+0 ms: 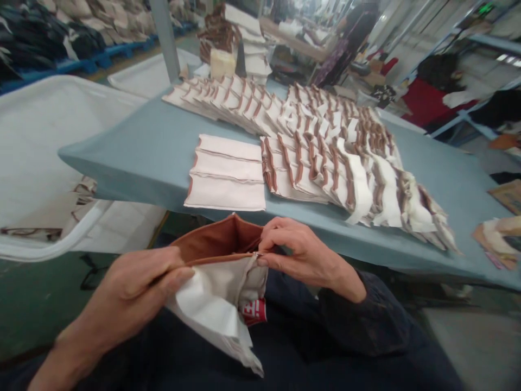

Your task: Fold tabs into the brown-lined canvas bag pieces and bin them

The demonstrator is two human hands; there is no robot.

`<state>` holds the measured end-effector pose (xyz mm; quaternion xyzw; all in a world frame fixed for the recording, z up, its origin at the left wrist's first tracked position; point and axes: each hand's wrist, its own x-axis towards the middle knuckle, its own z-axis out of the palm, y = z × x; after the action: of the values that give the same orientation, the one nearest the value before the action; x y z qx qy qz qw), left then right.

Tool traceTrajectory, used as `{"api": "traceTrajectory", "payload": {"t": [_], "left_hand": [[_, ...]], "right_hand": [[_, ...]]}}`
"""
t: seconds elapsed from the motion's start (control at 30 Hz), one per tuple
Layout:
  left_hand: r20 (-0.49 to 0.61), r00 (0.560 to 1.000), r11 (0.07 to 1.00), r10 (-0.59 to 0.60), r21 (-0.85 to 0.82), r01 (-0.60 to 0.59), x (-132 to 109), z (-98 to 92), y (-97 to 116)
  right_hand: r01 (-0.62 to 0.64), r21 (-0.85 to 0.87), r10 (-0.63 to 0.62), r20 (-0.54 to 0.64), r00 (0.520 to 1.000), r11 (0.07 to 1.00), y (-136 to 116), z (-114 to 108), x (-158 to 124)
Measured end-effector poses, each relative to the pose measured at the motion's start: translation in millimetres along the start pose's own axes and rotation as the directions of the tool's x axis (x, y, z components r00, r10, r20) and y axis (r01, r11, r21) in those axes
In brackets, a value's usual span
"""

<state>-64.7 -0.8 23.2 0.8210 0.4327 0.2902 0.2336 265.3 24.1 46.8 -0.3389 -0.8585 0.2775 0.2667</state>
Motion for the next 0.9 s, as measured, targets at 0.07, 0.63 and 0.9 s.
{"api": "traceTrajectory", "payload": {"t": [0.07,0.63,0.9], "left_hand": [[-0.037,0.998,0.998,0.052,0.035,-0.051,7,-0.7,-11],[0.075,0.947,0.946,0.312,-0.115,-0.303,74,-17.1,48],[0.101,0.975,0.959,0.197,-0.225,-0.170,81,-15.8,60]], "right_hand": [[0.028,-0.006,-0.028,-0.007,1.000,1.000,-12,-11,4],[0.091,-0.089,-0.095,-0.041,0.995,0.992,-61,-38,33],[-0.009,0.024,0.009,0.000,1.000,1.000,-55,-31,31]]}}
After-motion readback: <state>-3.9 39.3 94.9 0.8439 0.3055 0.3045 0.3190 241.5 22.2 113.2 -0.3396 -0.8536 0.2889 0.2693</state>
